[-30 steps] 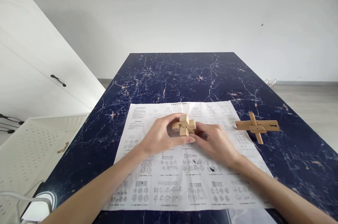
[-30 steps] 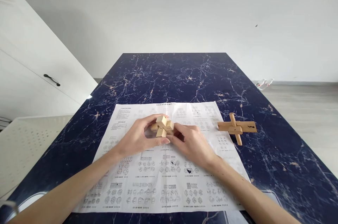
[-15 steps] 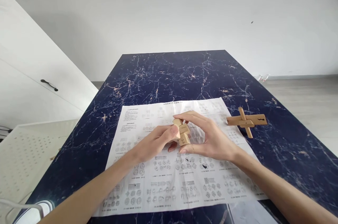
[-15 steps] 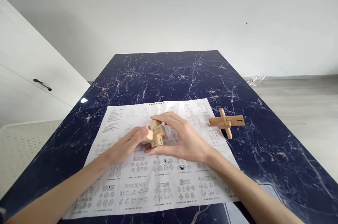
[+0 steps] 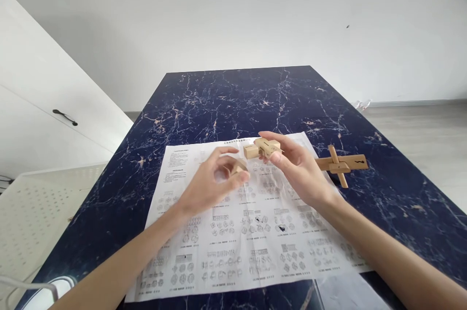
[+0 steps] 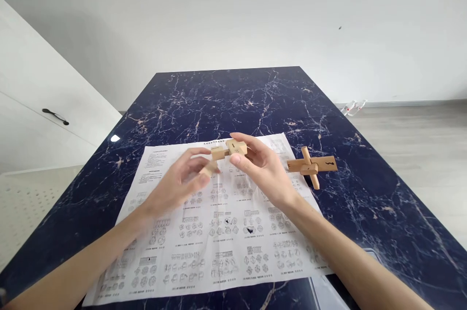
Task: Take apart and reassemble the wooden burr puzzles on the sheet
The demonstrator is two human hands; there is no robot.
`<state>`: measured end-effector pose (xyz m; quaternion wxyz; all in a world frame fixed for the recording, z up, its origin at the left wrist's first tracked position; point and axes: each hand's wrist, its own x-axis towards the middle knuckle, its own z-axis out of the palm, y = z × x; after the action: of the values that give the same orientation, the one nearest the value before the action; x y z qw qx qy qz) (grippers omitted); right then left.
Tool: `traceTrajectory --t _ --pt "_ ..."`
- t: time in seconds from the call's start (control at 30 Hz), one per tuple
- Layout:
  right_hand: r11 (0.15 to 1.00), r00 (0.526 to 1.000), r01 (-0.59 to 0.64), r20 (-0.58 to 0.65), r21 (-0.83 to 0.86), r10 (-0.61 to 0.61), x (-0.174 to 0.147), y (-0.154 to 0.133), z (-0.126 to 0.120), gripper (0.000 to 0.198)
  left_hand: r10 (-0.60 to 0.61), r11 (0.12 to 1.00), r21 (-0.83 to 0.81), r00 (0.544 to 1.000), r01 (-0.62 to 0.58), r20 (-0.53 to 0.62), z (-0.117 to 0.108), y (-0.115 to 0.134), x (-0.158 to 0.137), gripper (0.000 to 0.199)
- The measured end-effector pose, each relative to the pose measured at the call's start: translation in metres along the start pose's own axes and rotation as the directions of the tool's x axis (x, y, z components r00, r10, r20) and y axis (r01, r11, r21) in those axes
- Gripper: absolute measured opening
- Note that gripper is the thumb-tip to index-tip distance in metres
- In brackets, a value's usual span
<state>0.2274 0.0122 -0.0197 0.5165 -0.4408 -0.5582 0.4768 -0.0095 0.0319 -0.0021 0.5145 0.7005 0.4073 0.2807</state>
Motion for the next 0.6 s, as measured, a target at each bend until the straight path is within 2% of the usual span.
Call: traceTrajectory --t 0.07,0.1,0.17,0.27,0.37,0.43,0.5,0.53,0.57,0.6 --pt "1.0 1.0 -0.021 0.013 0.021 0.021 0.001 0.003 0.0 0.057 0.069 0.964 0.265 0.973 -0.008 -0.221 -0.006 -0.006 0.006 0.059" --pt "0.999 0.999 -0.029 0.026 0.026 0.028 0.002 0.004 0.0 0.058 0.124 0.924 0.382 0.95 -0.005 -0.288 -0.009 -0.011 0.009 0.06" --pt "0.998 0.998 -0.042 0.057 0.047 0.039 0.002 0.004 0.003 0.062 0.221 0.829 0.559 0.919 -0.001 -0.325 -0.017 -0.021 0.014 0.057" --pt "0.994 0.992 -0.073 0.107 0.084 0.064 0.001 0.003 0.005 0.069 0.272 0.735 0.678 0.913 0.007 -0.304 -0.026 -0.034 0.018 0.053" --pt "0.995 0.992 -0.06 0.115 0.074 0.051 0.002 0.004 0.006 0.068 0.284 0.692 0.722 0.914 0.013 -0.289 -0.027 -0.037 0.017 0.051" --pt "0.998 0.993 -0.025 0.12 0.063 0.017 0.002 0.005 0.006 0.066 0.333 0.688 0.725 0.895 -0.016 -0.297 -0.024 -0.033 0.016 0.055" --pt "0.999 0.991 0.01 0.135 0.043 -0.015 0.002 0.007 0.006 0.067 0.391 0.73 0.678 0.866 -0.086 -0.311 -0.02 -0.025 0.013 0.05" --pt "0.999 0.989 0.028 0.142 0.029 -0.031 0.001 0.007 0.007 0.068 0.398 0.768 0.628 0.862 -0.125 -0.314 -0.017 -0.021 0.011 0.04" --pt "0.999 0.988 0.045 0.149 0.017 -0.048 0.001 0.007 0.008 0.07 0.37 0.818 0.555 0.878 -0.152 -0.304 -0.015 -0.016 0.009 0.03" --pt "0.998 0.986 0.063 0.157 0.008 -0.064 0.0 0.006 0.009 0.071 0.303 0.87 0.47 0.912 -0.147 -0.276 -0.012 -0.011 0.006 0.027"
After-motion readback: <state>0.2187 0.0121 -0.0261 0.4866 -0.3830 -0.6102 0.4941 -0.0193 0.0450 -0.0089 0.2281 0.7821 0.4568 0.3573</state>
